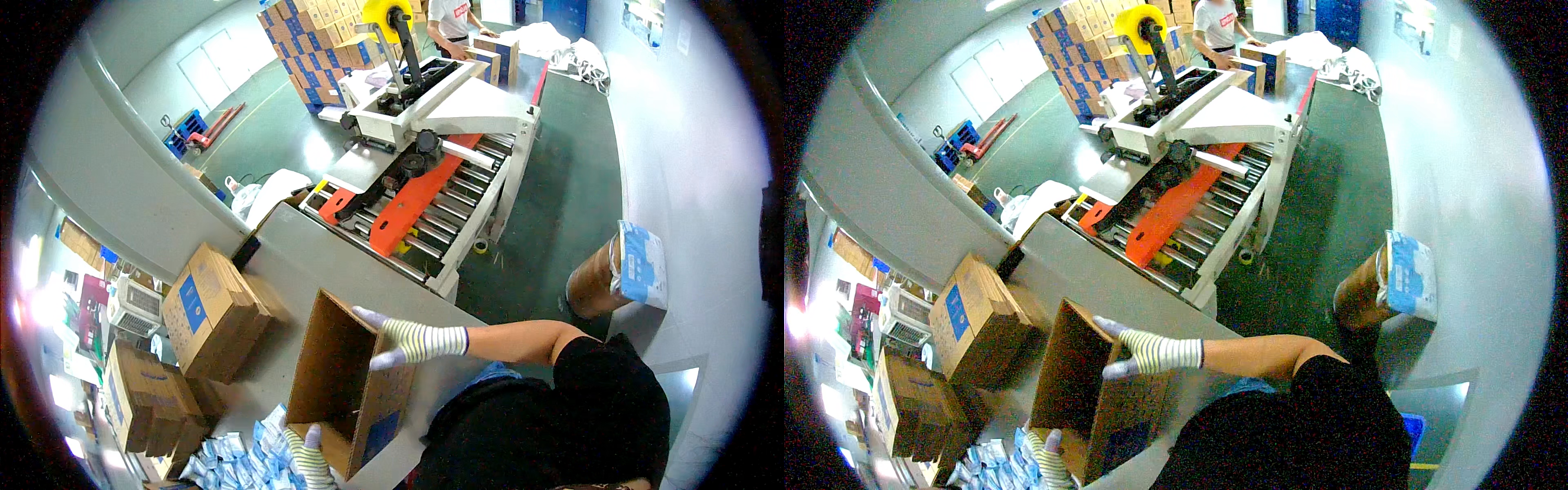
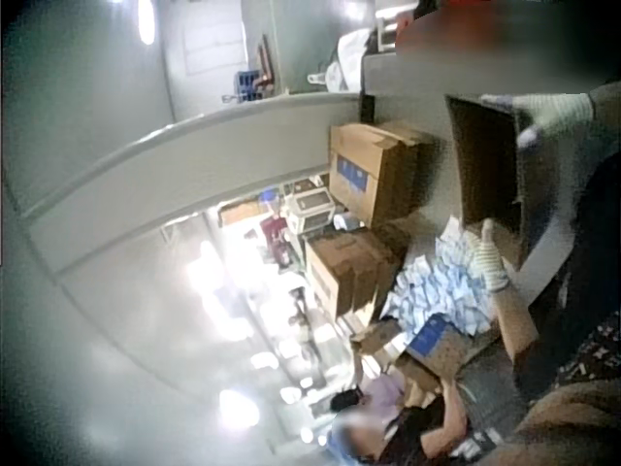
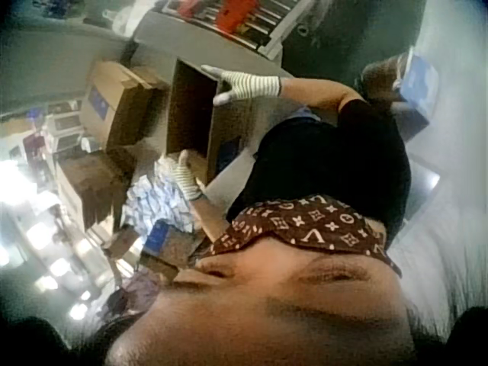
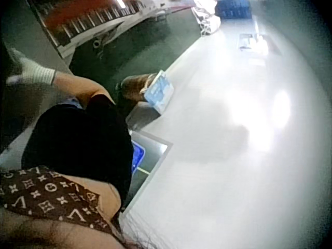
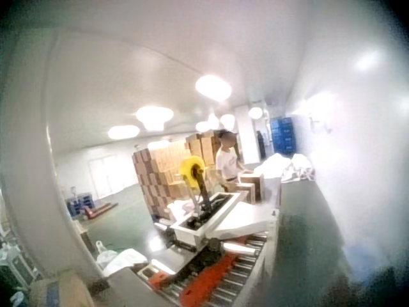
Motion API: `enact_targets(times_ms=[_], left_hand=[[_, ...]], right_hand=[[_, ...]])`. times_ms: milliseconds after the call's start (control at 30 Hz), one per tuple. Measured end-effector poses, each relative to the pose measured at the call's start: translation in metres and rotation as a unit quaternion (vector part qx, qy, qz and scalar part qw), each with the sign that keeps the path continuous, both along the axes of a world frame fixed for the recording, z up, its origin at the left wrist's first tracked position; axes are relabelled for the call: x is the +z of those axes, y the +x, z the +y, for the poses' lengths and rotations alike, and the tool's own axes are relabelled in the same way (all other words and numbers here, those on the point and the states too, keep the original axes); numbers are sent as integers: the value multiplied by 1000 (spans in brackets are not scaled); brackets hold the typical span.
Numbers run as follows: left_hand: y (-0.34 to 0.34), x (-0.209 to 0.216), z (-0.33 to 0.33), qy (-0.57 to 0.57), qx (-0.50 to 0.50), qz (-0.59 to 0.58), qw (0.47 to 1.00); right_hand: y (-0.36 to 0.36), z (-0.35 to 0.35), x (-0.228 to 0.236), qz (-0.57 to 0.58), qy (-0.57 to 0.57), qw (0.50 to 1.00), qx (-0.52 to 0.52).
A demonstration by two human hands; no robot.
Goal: The person picks up several small blue and white packets from a table by hand and stacks them neatly into cardboard boxes, then places the filled boxes onto a conveyor belt.
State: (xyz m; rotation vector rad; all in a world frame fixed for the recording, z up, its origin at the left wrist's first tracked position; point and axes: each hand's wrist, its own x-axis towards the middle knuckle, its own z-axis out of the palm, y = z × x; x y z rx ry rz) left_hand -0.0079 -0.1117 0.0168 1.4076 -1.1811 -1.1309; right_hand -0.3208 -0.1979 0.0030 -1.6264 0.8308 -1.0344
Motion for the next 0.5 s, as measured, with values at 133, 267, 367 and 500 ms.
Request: enact_targets(times_ms=[133, 267, 367, 500], left_hand=[[-10, -8, -8, -10, 139, 109, 984], [-40, -19, -11, -26, 158, -229, 960], [-42, -26, -16, -30, 145, -232, 961], [-51, -23, -15, -42, 188, -216, 957]], right_hand=[[-26, -20, 35, 168, -116, 979, 17], [-31, -19, 58, 433, -243, 862, 105], [-35, -24, 49, 431, -316, 836, 124], [-25, -15, 27, 259, -298, 902, 176]])
